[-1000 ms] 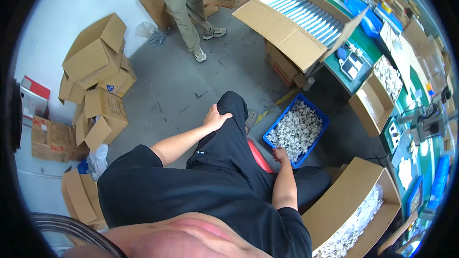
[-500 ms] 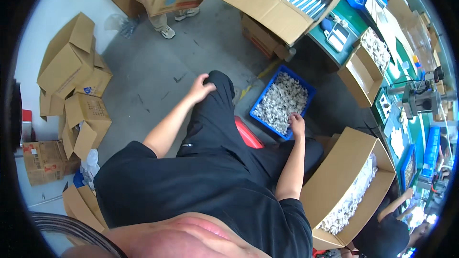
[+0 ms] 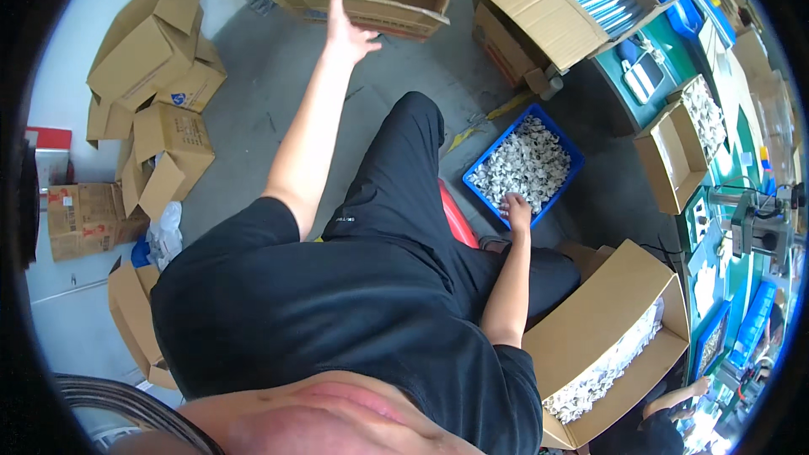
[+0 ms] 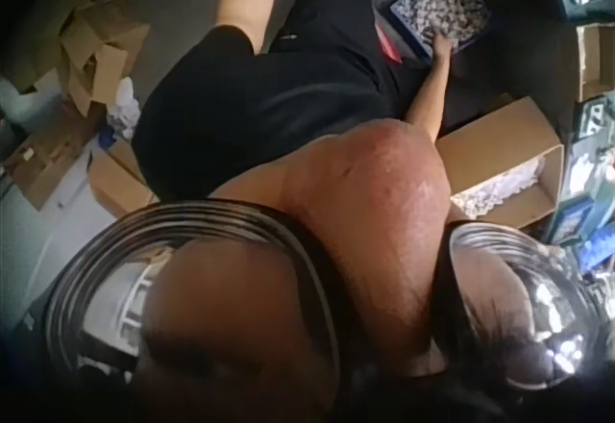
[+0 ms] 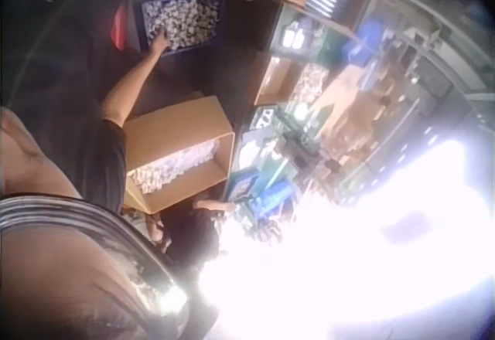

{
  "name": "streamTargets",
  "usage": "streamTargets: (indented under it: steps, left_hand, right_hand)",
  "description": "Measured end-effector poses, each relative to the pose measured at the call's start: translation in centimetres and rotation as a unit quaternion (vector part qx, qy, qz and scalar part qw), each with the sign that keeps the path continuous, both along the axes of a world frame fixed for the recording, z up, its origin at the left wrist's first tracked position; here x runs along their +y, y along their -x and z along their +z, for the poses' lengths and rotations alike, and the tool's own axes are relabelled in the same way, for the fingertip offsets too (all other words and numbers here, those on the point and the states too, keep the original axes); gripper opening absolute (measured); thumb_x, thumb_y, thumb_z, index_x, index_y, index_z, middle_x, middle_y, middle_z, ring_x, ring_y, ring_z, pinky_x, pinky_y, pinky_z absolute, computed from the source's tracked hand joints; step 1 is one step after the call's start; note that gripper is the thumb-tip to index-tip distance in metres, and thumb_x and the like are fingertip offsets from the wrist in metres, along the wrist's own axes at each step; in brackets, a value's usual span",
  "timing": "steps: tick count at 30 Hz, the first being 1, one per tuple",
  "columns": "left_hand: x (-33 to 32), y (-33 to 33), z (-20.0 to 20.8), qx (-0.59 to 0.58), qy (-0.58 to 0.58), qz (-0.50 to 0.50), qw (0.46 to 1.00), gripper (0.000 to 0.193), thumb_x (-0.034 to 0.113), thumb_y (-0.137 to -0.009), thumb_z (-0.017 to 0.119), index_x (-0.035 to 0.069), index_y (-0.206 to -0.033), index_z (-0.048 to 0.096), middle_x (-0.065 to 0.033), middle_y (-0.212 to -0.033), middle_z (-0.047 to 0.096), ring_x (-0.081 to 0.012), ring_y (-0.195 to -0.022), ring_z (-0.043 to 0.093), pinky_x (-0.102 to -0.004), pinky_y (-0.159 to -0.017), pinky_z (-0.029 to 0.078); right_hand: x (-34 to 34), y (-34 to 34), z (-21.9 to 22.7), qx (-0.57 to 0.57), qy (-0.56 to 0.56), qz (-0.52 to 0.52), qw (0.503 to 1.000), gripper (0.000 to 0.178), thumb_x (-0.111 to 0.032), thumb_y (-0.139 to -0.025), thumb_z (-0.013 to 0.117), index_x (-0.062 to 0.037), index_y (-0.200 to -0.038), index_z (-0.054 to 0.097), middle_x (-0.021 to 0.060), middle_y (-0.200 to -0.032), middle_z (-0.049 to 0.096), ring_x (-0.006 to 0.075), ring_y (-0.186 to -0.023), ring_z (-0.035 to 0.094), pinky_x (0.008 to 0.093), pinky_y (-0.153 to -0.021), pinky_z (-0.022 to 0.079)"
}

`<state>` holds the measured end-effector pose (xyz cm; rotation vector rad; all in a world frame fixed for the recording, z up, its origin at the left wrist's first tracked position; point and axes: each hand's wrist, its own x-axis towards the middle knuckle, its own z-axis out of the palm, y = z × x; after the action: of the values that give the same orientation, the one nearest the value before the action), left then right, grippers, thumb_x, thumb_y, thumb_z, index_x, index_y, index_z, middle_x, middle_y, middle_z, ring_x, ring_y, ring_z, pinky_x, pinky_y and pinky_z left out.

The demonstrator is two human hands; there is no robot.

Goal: Sorting small white electronic components from a bulk container into a tray and then into smaller boxes at an assembly station.

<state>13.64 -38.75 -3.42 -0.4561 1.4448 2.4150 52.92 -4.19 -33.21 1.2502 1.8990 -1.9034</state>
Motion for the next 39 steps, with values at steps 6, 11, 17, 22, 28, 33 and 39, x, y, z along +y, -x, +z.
streamTargets:
  steps: [6, 11, 17, 22, 28, 33, 39]
  left_hand:
    - [1.5, 6.2, -7.9, -0.065, -0.044, 0.079, 0.994, 0.057, 0.024, -0.096, 0.052, 0.006, -0.147, 0.033, -0.0284, -0.144, 0.042, -0.0507, -0.129, 0.047, -0.0736, -0.102, 0.040]
    - [4.1, -1.3, -9.0, 0.030, -0.047, 0.001, 0.998, 0.036, 0.003, -0.091, 0.052, -0.003, -0.125, 0.049, -0.0229, -0.121, 0.058, -0.0411, -0.110, 0.063, -0.0647, -0.092, 0.055]
    - [7.5, -7.9, -6.6, 0.045, -0.039, -0.117, 0.991, 0.038, 0.003, -0.092, 0.055, -0.005, -0.128, 0.049, -0.0208, -0.122, 0.060, -0.0353, -0.111, 0.064, -0.0555, -0.093, 0.058]
    - [9.8, -14.5, -9.3, -0.013, 0.066, -0.163, 0.984, 0.037, 0.002, -0.091, 0.059, -0.007, -0.126, 0.053, -0.0202, -0.120, 0.063, -0.0348, -0.110, 0.066, -0.0527, -0.091, 0.058]
    - [21.9, -16.1, -13.8, -0.095, 0.072, -0.392, 0.912, 0.033, 0.002, -0.090, 0.062, -0.013, -0.119, 0.058, -0.0223, -0.118, 0.065, -0.0347, -0.107, 0.067, -0.0519, -0.091, 0.057]
    - [32.2, -14.4, -19.7, -0.113, 0.059, -0.592, 0.796, 0.039, 0.005, -0.091, 0.064, -0.009, -0.126, 0.058, -0.0208, -0.119, 0.066, -0.0303, -0.109, 0.068, -0.0465, -0.094, 0.057]
    - [45.8, -4.7, -22.6, -0.149, -0.135, -0.824, 0.530, 0.042, 0.019, -0.096, 0.063, 0.004, -0.135, 0.059, -0.0119, -0.123, 0.070, -0.0261, -0.109, 0.069, -0.0385, -0.096, 0.055]
  right_hand:
    - [-4.1, 4.5, 3.6, 0.082, 0.099, 0.016, 0.992, 0.029, -0.029, -0.098, 0.059, -0.0058, -0.115, 0.064, 0.0074, -0.097, 0.071, 0.0169, -0.079, 0.067, 0.0330, -0.065, 0.054]
    - [0.0, 8.6, 10.0, 0.217, 0.054, 0.042, 0.974, 0.024, -0.030, -0.100, 0.058, -0.0085, -0.108, 0.067, 0.0008, -0.091, 0.068, 0.0109, -0.075, 0.061, 0.0261, -0.070, 0.050]
    - [14.4, 14.4, 12.7, 0.214, -0.043, 0.131, 0.967, 0.049, -0.046, -0.096, 0.063, -0.0092, -0.128, 0.063, 0.0042, -0.114, 0.069, 0.0144, -0.099, 0.065, 0.0320, -0.078, 0.054]
    - [15.0, 9.5, 9.0, 0.212, 0.097, -0.036, 0.972, 0.076, -0.056, -0.095, 0.060, -0.0113, -0.153, 0.040, 0.0141, -0.150, 0.047, 0.0270, -0.134, 0.049, 0.0445, -0.101, 0.048]
    - [9.6, 1.5, 10.6, 0.139, 0.098, -0.274, 0.946, 0.091, -0.054, -0.090, 0.068, -0.0077, -0.158, 0.029, 0.0188, -0.159, 0.035, 0.0335, -0.147, 0.032, 0.0570, -0.112, 0.036]
    - [13.9, -3.4, 7.2, 0.105, 0.254, -0.427, 0.862, 0.061, -0.032, -0.093, 0.061, -0.0014, -0.143, 0.045, 0.0180, -0.147, 0.044, 0.0349, -0.133, 0.047, 0.0608, -0.100, 0.047]
    - [16.0, -6.3, 2.3, 0.165, 0.152, -0.593, 0.773, 0.048, -0.001, -0.091, 0.049, 0.0077, -0.138, 0.044, 0.0234, -0.138, 0.054, 0.0360, -0.129, 0.054, 0.0500, -0.109, 0.048]
